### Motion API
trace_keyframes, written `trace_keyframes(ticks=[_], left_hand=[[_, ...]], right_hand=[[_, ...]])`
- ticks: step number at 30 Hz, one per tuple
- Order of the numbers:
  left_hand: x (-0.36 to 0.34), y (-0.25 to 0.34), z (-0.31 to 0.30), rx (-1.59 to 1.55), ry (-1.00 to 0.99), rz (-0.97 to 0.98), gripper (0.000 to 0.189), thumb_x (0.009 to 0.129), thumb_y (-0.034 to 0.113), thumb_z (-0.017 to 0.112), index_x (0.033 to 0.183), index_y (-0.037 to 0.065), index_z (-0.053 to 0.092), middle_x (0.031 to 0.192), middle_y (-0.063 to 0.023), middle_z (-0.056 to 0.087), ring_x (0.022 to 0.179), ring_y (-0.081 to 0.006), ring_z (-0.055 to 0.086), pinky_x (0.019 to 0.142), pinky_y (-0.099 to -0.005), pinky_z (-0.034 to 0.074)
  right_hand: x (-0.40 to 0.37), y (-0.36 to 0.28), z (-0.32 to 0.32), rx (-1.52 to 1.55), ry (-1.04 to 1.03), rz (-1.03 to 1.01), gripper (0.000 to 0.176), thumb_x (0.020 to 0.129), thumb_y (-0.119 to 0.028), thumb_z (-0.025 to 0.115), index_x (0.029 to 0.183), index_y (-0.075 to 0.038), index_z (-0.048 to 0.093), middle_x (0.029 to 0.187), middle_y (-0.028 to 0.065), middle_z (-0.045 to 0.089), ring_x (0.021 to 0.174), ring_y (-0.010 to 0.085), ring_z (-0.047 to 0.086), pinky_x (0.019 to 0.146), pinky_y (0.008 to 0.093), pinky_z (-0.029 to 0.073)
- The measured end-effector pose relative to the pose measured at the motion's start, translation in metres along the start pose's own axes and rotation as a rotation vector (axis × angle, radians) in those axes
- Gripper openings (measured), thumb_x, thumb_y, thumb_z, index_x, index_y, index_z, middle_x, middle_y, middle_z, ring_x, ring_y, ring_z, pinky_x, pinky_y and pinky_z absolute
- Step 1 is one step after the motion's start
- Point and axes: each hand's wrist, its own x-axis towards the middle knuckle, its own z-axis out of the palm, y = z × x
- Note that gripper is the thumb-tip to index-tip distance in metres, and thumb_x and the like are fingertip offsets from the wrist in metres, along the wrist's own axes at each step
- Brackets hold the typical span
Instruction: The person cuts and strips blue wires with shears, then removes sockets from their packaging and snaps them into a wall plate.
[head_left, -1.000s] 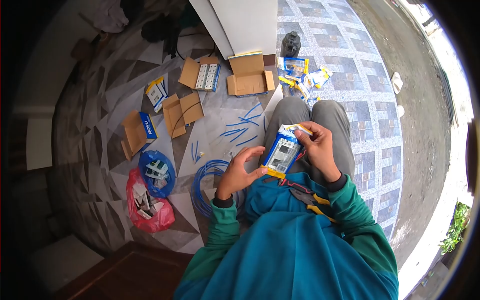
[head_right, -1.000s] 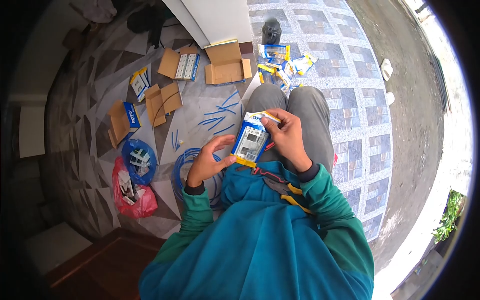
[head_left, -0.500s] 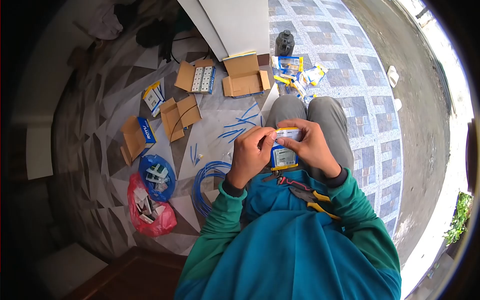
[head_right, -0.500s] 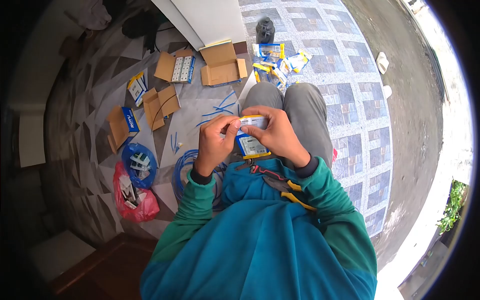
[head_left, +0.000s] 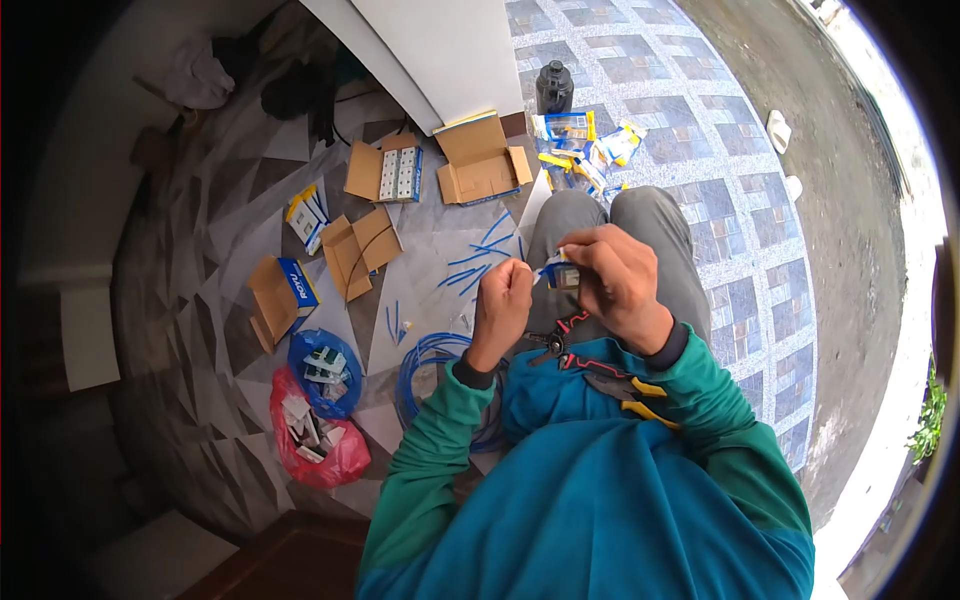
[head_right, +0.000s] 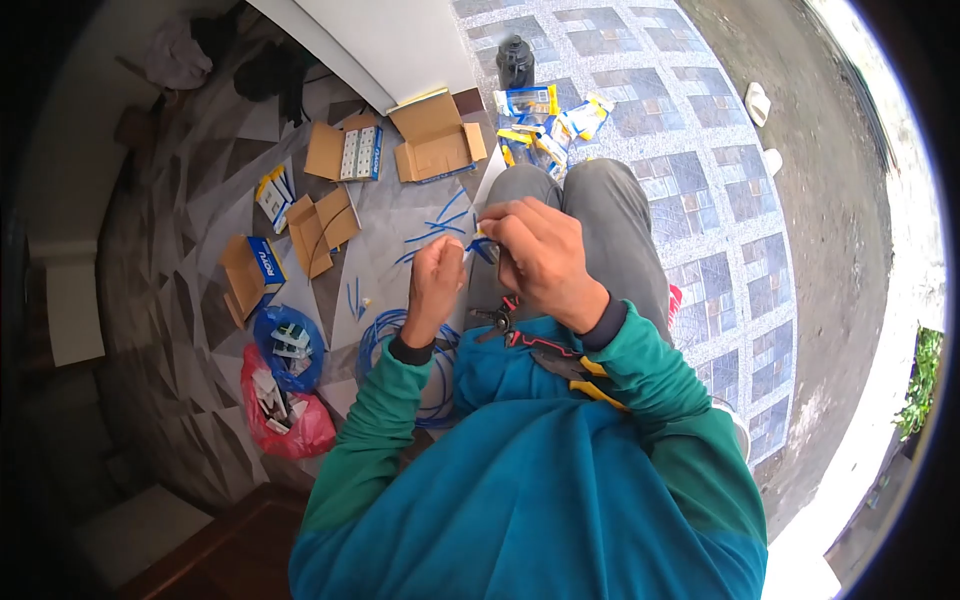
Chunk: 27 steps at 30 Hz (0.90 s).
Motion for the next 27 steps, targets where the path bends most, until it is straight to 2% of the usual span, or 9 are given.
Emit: trace_keyframes(ticks=[4, 8, 12, 14, 16, 18, 21, 25, 27], left_hand=[[-0.027, -0.016, 0.020, 0.170, -0.049, 0.092, 0.023, 0.087, 0.011, 0.054, 0.068, -0.001, 0.049, 0.052, -0.0128, 0.046, 0.045, -0.0232, 0.042, 0.047, -0.0357, 0.035], [0.002, -0.029, 0.010, 0.007, 0.231, 0.073, 0.031, 0.090, 0.017, 0.059, 0.064, 0.000, 0.052, 0.050, -0.0063, 0.048, 0.044, -0.0116, 0.046, 0.044, -0.0292, 0.034], [0.090, -0.011, 0.036, -0.018, 0.235, 0.140, 0.023, 0.088, 0.020, 0.064, 0.082, -0.002, 0.062, 0.060, -0.0108, 0.060, 0.055, -0.0251, 0.060, 0.055, -0.0360, 0.046], [0.122, -0.022, 0.056, 0.196, 0.276, 0.304, 0.026, 0.088, 0.020, 0.063, 0.103, -0.002, 0.061, 0.090, -0.0182, 0.065, 0.083, -0.0335, 0.063, 0.075, -0.0407, 0.048], [0.120, 0.008, 0.055, 0.131, 0.063, 0.484, 0.037, 0.091, 0.020, 0.058, 0.122, -0.001, 0.054, 0.127, -0.0196, 0.052, 0.113, -0.0324, 0.053, 0.094, -0.0384, 0.042], [0.100, 0.030, 0.062, -0.731, -0.405, 0.098, 0.051, 0.092, 0.024, 0.060, 0.133, -0.002, 0.044, 0.126, -0.0156, 0.054, 0.111, -0.0261, 0.055, 0.095, -0.0350, 0.042], [0.070, 0.044, 0.062, -1.224, -0.872, -0.037, 0.069, 0.089, 0.030, 0.064, 0.141, -0.001, 0.030, 0.128, -0.0142, 0.051, 0.114, -0.0204, 0.052, 0.096, -0.0319, 0.041], [0.055, 0.046, 0.067, -0.556, -0.310, 0.142, 0.077, 0.084, 0.031, 0.070, 0.140, -0.002, 0.028, 0.129, -0.0193, 0.047, 0.118, -0.0263, 0.049, 0.096, -0.0345, 0.041], [0.053, 0.035, 0.073, -0.434, -0.170, 0.197, 0.076, 0.084, 0.031, 0.070, 0.138, -0.003, 0.029, 0.128, -0.0208, 0.046, 0.116, -0.0287, 0.050, 0.096, -0.0358, 0.041]], right_hand=[[0.019, 0.033, -0.036, 0.342, 0.709, 0.485, 0.008, 0.084, 0.001, 0.065, 0.089, 0.002, 0.059, 0.088, 0.0096, 0.067, 0.078, 0.0117, 0.062, 0.068, 0.0232, 0.049], [0.013, 0.064, -0.073, 0.568, 0.560, 0.462, 0.011, 0.087, -0.005, 0.067, 0.090, 0.002, 0.059, 0.090, 0.0084, 0.067, 0.080, 0.0085, 0.060, 0.072, 0.0224, 0.049], [0.003, 0.067, -0.075, 0.621, 0.506, 0.502, 0.013, 0.087, -0.009, 0.067, 0.090, 0.002, 0.060, 0.088, 0.0089, 0.068, 0.079, 0.0085, 0.060, 0.072, 0.0210, 0.048], [-0.001, 0.071, -0.074, 0.660, 0.449, 0.563, 0.013, 0.087, -0.008, 0.068, 0.090, 0.002, 0.060, 0.088, 0.0092, 0.068, 0.079, 0.0085, 0.061, 0.072, 0.0213, 0.048], [-0.001, 0.073, -0.072, 0.647, 0.428, 0.607, 0.013, 0.085, -0.008, 0.069, 0.090, 0.001, 0.062, 0.087, 0.0080, 0.068, 0.078, 0.0081, 0.062, 0.071, 0.0209, 0.048], [-0.003, 0.078, -0.067, 0.707, 0.382, 0.587, 0.014, 0.085, -0.009, 0.070, 0.091, 0.001, 0.062, 0.087, 0.0079, 0.069, 0.078, 0.0079, 0.062, 0.071, 0.0205, 0.048], [-0.001, 0.075, -0.058, 0.762, 0.272, 0.637, 0.018, 0.084, -0.011, 0.072, 0.091, 0.002, 0.062, 0.083, 0.0061, 0.067, 0.077, 0.0079, 0.061, 0.070, 0.0205, 0.048], [0.002, 0.063, -0.038, 0.125, 0.538, 0.522, 0.025, 0.080, -0.018, 0.075, 0.087, 0.002, 0.061, 0.075, 0.0014, 0.061, 0.069, 0.0078, 0.059, 0.064, 0.0224, 0.048], [-0.010, 0.056, -0.041, 0.358, 0.358, 0.672, 0.026, 0.080, -0.018, 0.076, 0.088, 0.002, 0.062, 0.075, 0.0015, 0.062, 0.068, 0.0083, 0.060, 0.063, 0.0234, 0.048]])
